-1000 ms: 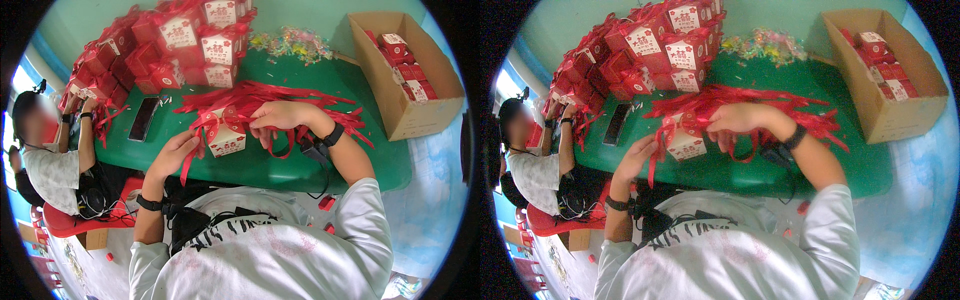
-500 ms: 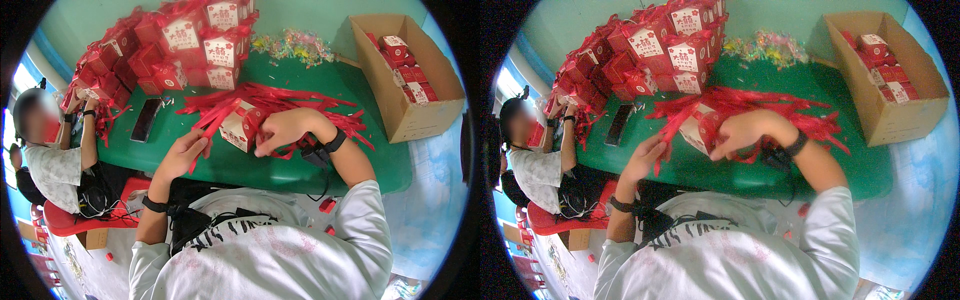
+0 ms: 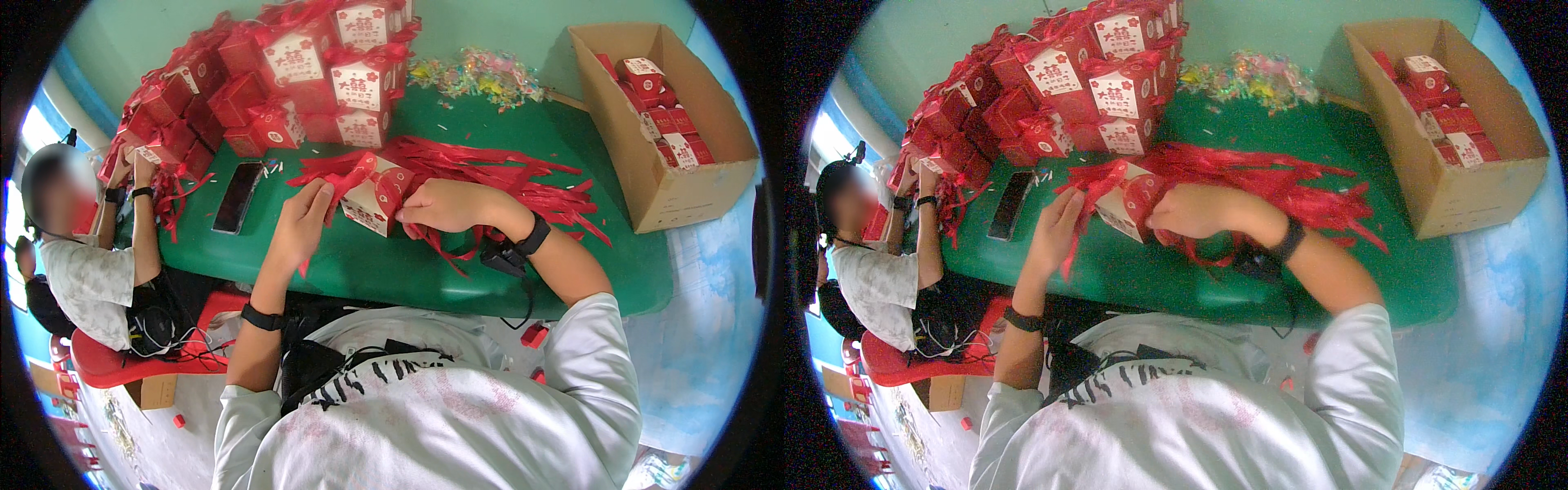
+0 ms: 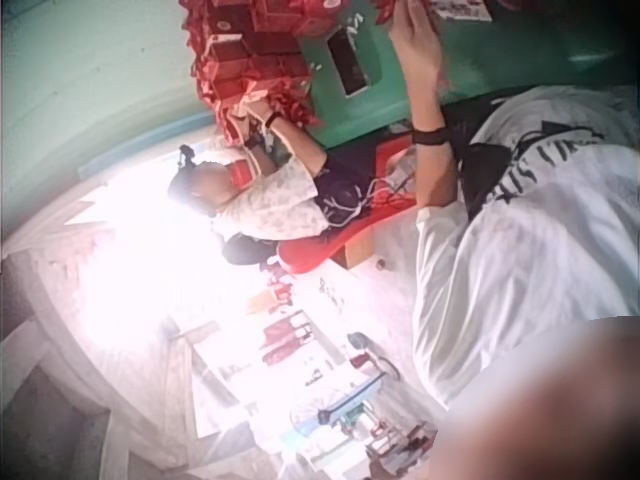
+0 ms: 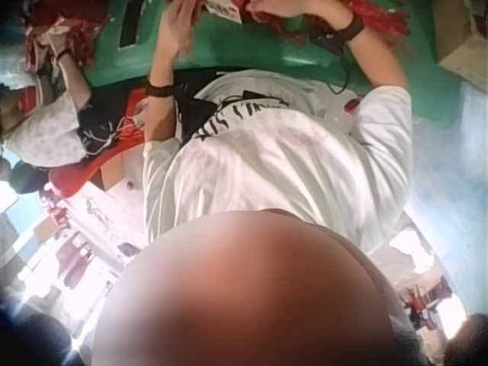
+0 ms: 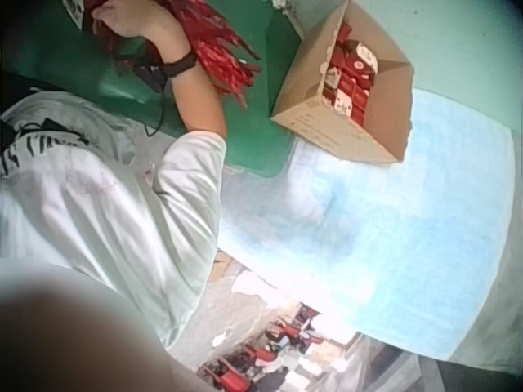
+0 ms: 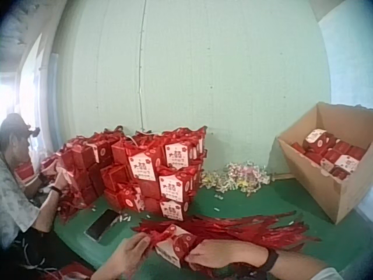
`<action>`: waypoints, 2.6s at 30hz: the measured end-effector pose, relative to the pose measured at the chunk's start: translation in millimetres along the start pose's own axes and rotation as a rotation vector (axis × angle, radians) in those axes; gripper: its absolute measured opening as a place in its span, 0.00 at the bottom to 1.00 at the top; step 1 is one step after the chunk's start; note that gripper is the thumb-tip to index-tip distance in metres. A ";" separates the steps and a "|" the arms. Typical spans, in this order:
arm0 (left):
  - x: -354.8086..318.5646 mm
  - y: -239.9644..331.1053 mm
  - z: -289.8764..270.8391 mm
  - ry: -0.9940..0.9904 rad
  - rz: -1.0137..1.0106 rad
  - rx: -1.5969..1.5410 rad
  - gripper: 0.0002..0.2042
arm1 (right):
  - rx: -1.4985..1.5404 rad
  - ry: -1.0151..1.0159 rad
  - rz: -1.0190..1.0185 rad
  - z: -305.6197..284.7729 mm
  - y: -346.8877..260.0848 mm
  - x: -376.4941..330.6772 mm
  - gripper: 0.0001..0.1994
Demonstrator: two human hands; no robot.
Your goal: The person fills small red gift boxes with wrapped candies, closes the lids, and ties red ribbons around them. Completed boxes are stacked on the table. The person repeats this process for multiple boxes.
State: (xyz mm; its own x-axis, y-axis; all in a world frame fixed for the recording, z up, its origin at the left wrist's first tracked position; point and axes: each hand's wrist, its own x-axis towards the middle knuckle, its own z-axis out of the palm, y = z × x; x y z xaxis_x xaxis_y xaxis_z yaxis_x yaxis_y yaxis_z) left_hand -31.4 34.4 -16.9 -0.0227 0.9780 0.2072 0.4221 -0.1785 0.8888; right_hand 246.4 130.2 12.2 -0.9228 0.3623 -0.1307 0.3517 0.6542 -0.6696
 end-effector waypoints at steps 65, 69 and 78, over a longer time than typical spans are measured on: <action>-8.0 63.9 1.6 0.031 0.350 0.798 0.10 | -0.350 0.745 -0.092 13.2 -33.4 9.4 0.15; -16.1 56.2 5.0 0.094 0.446 0.752 0.07 | -0.381 0.656 -0.140 18.8 -32.2 10.2 0.15; -18.5 38.4 20.0 0.115 0.255 0.431 0.09 | -0.250 0.790 -0.222 43.5 -21.8 23.6 0.11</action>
State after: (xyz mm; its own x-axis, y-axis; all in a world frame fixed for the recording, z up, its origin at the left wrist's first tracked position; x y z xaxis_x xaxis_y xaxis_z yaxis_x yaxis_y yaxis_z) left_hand 3.3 11.6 5.2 0.0402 0.8866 0.4608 0.7619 -0.3256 0.5600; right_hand 210.2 95.6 -8.1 -0.6266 0.5041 0.5944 0.2859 0.8582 -0.4264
